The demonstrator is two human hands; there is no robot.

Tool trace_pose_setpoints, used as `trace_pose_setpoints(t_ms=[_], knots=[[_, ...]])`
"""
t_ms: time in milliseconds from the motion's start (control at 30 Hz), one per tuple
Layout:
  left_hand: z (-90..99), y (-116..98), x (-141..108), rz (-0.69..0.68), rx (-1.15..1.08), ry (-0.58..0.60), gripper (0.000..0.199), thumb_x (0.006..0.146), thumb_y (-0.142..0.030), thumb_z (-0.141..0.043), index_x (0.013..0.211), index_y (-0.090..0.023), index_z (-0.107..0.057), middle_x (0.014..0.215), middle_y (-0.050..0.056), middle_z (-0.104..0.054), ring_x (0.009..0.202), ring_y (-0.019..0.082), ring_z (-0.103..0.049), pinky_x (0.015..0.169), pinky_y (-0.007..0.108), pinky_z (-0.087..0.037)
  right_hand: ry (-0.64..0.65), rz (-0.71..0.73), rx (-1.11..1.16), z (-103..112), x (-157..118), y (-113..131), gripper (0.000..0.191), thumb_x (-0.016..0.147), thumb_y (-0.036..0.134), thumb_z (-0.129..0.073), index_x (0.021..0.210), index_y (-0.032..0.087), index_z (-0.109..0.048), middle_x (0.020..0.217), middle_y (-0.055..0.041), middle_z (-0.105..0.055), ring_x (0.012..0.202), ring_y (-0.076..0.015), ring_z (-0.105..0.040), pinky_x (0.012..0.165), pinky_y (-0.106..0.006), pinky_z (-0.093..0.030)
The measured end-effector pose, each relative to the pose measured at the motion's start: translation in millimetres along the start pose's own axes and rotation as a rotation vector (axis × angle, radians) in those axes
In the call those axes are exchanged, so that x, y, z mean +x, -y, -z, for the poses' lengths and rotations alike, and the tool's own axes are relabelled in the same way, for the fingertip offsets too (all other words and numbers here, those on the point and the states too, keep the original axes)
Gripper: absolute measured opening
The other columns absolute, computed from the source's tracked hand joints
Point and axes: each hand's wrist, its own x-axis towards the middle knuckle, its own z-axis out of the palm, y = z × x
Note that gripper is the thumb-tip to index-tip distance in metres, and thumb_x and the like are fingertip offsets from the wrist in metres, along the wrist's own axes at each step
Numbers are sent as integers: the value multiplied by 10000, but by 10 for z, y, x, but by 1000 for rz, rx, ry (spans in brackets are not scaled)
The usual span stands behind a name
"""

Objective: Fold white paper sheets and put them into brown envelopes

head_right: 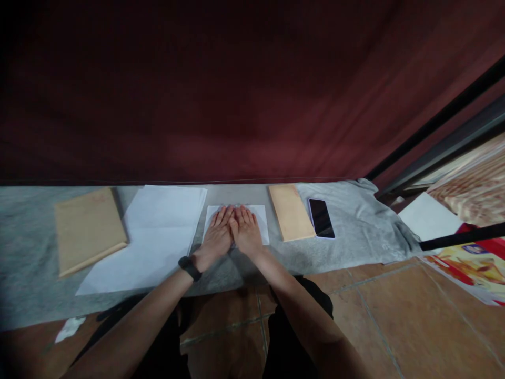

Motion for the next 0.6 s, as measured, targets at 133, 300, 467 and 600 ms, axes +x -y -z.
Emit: trace_pose_setpoints(t_ms=[133,300,467,600], knots=[[-49,20,32,31,52,-27,567,1015,-233,-247,1551,-92,-367,1626,138,-352,1548,269,-216,1263,502,-176,-30,1,-89,-120,67,-109,541,1084,369,-264,1538,117,-414,1603,-128,-390,1510,-251,-324,1235,-462,-263],[-48,95,62,132,65,-84,608,1020,-333,-274,1534,-22,-369,1618,201,-335,1533,286,-261,1256,481,-200,-124,-58,-131,-173,56,-269,604,1074,414,-291,1553,53,-358,1597,-194,-370,1500,-300,-336,1214,-515,-284],[-58,165,33,182,80,-120,679,1020,-423,-294,1528,25,-352,1610,238,-330,1533,321,-250,1246,490,-234,-168,-92,-147,-154,-68,-395,677,1061,452,-328,1545,-22,-328,1585,-253,-362,1498,-331,-332,1204,-520,-304],[-59,189,-31,160,78,-120,677,1027,-437,-268,1536,2,-352,1616,219,-332,1537,311,-242,1249,488,-231,-168,-86,-139,-133,-148,-437,678,1063,447,-321,1549,-24,-313,1594,-263,-337,1499,-340,-326,1200,-535,-303]])
